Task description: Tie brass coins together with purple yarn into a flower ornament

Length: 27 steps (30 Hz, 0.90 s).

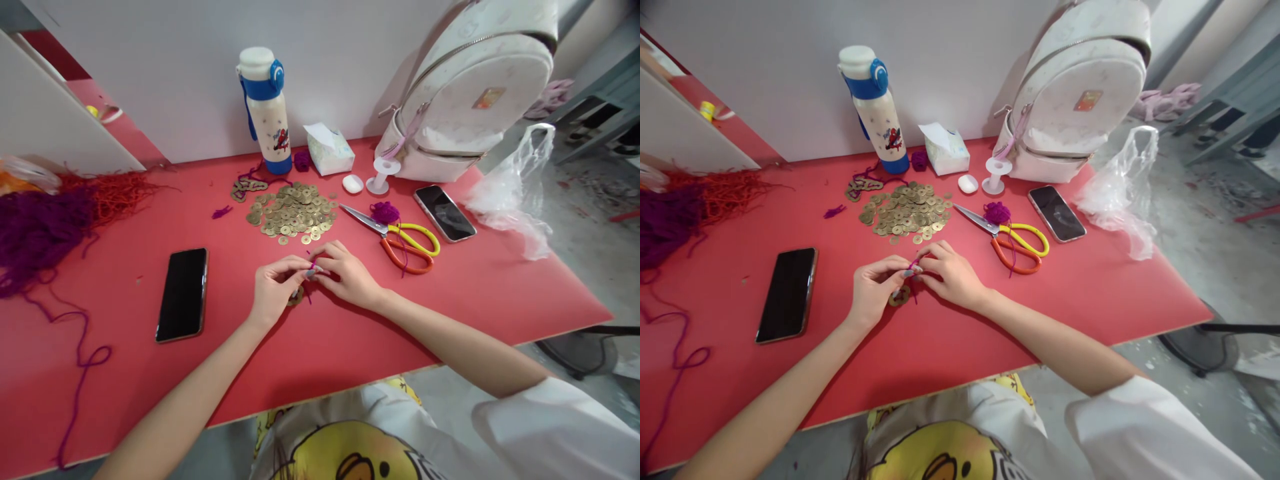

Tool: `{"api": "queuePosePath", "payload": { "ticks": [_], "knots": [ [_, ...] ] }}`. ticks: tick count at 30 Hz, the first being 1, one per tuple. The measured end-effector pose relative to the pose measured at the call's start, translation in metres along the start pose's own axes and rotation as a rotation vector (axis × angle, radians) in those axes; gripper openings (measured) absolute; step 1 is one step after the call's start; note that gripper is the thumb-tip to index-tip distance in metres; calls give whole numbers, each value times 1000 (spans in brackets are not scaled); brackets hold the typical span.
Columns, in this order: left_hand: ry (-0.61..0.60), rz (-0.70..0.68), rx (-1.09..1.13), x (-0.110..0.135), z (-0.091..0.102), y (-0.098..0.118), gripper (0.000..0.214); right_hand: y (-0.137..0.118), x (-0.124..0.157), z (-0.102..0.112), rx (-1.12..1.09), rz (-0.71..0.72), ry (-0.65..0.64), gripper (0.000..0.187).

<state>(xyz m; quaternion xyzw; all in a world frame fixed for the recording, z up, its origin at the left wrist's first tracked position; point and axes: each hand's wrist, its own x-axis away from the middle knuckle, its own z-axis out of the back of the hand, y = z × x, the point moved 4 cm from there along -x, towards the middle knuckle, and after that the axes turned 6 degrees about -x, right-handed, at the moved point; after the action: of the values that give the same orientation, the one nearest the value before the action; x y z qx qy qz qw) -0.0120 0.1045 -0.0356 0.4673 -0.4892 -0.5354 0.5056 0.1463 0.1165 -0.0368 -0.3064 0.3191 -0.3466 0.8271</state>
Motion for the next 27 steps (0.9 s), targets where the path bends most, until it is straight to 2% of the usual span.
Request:
{"api": "queuePosePath", "payload": {
  "ticks": [5, 10, 13, 16, 21, 27],
  "knots": [
    [-25, -3, 31, 2, -3, 2, 16, 2, 0, 0, -11, -35, 30, 10],
    [70, -21, -71, 1, 1, 2, 12, 6, 0, 3, -69, -51, 81, 8],
    [91, 35, -104, 0, 2, -1, 14, 6, 0, 6, -148, -19, 146, 22],
    [40, 129, -84, 1, -2, -7, 18, 5, 0, 9, -270, -7, 176, 26],
    [8, 106, -125, 1, -4, -10, 17, 6, 0, 11, -560, -130, 175, 18],
    [9, 36, -254, -1, -2, -8, 9, 13, 0, 11, -858, -303, 247, 31]
  ]
}}
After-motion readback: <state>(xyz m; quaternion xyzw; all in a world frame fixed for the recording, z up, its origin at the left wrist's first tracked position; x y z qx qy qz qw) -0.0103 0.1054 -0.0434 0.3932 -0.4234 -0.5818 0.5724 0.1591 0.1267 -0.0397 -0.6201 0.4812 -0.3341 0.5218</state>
